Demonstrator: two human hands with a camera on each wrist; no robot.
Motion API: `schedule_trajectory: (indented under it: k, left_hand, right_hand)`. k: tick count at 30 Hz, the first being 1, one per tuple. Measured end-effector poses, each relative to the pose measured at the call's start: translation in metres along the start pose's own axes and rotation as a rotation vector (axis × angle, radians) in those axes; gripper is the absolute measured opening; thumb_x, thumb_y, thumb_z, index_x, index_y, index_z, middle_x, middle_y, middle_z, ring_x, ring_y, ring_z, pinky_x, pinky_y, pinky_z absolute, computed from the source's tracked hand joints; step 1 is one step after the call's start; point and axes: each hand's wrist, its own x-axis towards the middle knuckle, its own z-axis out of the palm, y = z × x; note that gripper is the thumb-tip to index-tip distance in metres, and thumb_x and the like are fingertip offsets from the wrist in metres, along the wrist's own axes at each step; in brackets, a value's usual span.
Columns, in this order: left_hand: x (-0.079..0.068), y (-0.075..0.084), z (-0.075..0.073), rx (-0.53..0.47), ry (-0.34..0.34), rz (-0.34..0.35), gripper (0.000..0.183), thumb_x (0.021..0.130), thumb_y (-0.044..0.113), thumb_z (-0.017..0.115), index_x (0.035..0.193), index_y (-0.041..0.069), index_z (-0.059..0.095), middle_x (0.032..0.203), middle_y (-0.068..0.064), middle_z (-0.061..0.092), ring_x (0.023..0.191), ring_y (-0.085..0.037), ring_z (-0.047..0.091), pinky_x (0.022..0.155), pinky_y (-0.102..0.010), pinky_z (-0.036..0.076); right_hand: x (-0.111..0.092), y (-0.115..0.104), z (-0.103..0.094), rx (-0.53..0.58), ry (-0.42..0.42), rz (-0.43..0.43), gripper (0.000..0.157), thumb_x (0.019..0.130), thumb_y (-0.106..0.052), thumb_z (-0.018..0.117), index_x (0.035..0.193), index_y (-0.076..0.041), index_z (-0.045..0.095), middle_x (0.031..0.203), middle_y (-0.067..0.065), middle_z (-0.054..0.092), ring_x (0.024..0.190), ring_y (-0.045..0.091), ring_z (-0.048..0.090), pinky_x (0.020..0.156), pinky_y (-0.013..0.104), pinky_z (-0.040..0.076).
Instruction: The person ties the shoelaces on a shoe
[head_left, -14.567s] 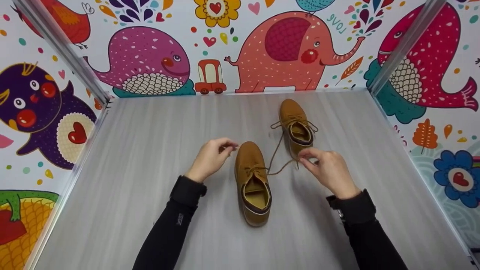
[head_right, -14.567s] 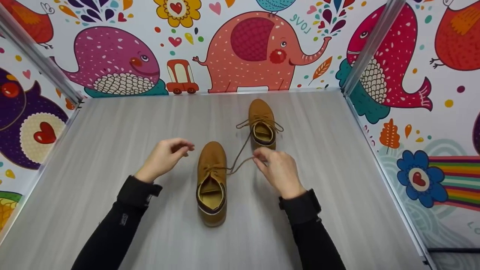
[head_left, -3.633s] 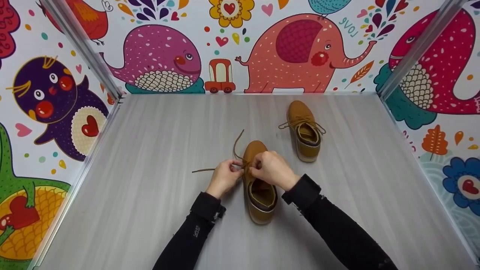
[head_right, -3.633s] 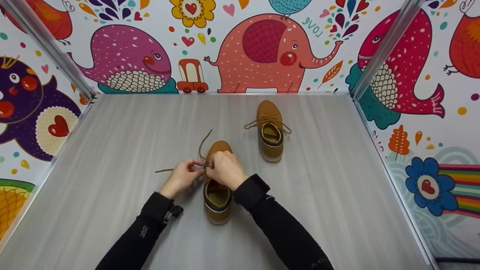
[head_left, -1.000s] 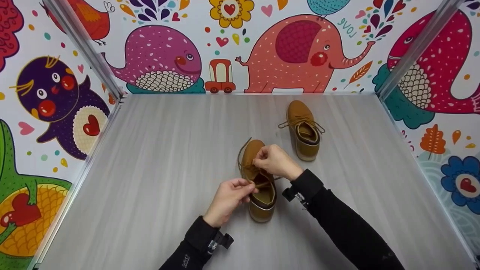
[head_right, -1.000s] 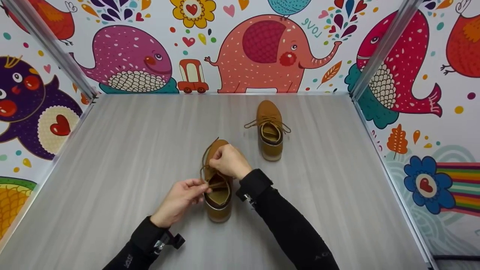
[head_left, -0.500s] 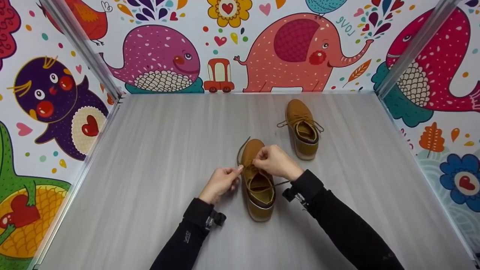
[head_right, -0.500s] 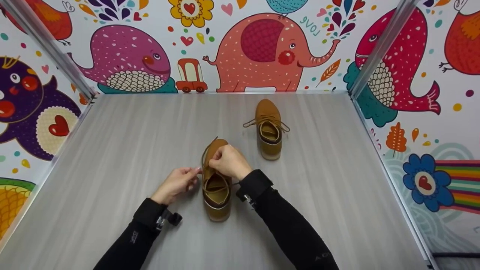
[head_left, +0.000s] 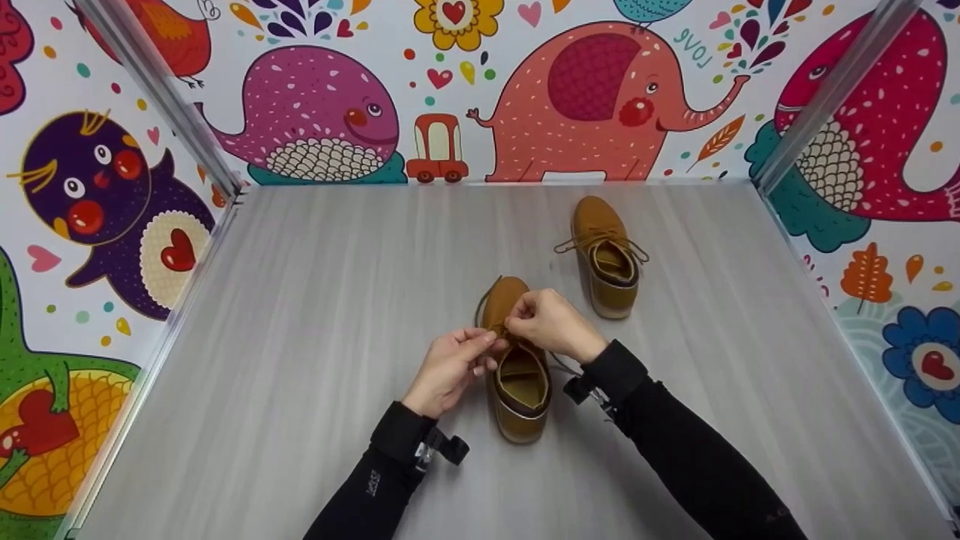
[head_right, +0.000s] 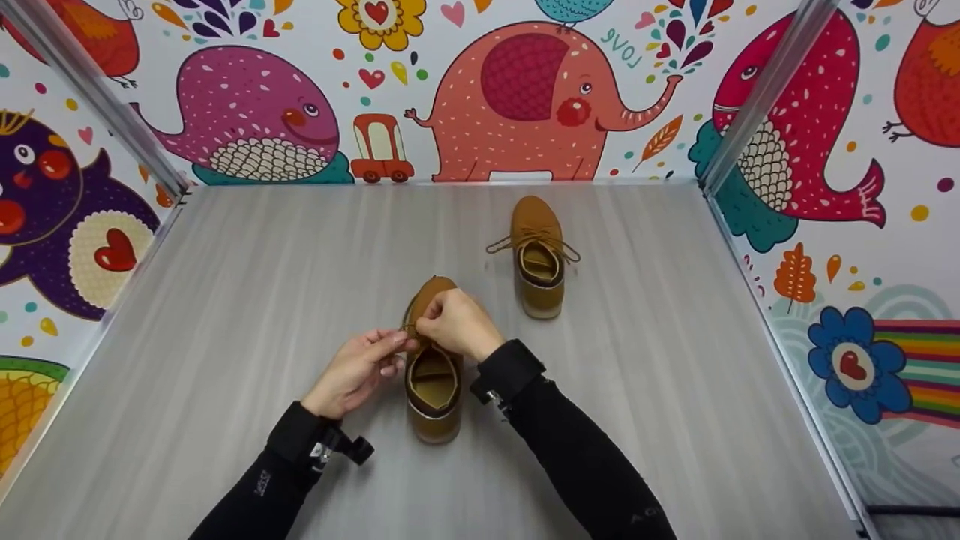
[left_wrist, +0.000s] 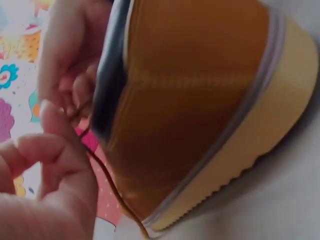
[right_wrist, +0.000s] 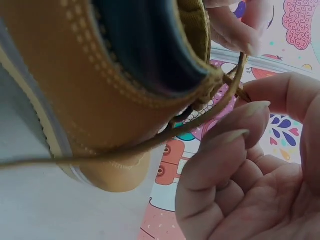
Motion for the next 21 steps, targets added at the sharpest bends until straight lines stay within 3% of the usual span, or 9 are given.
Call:
schedule_trajectory:
  k: [5,8,14,21]
  left_hand:
    - [-0.005,0.000,0.005,0.285,0.028,0.038,0.019,0.091,0.020,0.075,0.093,0.001,0.072,0.078,0.000,0.065,0.054,-0.007,0.049,0.048,-0.020,0.037]
    - [-0.001,0.001,0.003,0.349,0.062,0.023,0.027,0.092,0.028,0.073,0.089,0.001,0.073,0.072,0.000,0.061,0.050,-0.007,0.047,0.046,-0.020,0.035]
    - [0.009,0.003,0.000,0.280,0.062,-0.016,0.024,0.094,0.025,0.071,0.093,0.002,0.071,0.074,-0.003,0.063,0.052,-0.006,0.050,0.046,-0.018,0.037]
    - [0.000,0.001,0.001,0.117,0.057,0.010,0.013,0.093,0.013,0.070,0.095,0.001,0.068,0.085,-0.010,0.073,0.059,-0.008,0.057,0.052,-0.017,0.042]
  right_hand:
    - [-0.002,-0.001,0.000,0.005,0.001,0.002,0.009,0.088,-0.012,0.067,0.081,-0.008,0.068,0.069,-0.002,0.061,0.059,0.011,0.052,0.055,0.026,0.043]
    - [-0.002,-0.001,0.000,0.004,0.002,0.005,0.009,0.089,-0.013,0.068,0.081,-0.008,0.068,0.070,-0.002,0.061,0.060,0.012,0.052,0.055,0.026,0.043]
    - [-0.003,0.000,0.002,0.013,0.016,0.021,0.008,0.089,-0.012,0.068,0.082,-0.008,0.069,0.071,0.000,0.061,0.060,0.013,0.053,0.054,0.026,0.043]
    - [-0.004,-0.001,0.002,0.049,0.070,0.051,0.008,0.087,-0.012,0.066,0.080,-0.009,0.067,0.069,-0.001,0.059,0.056,0.012,0.051,0.052,0.026,0.042]
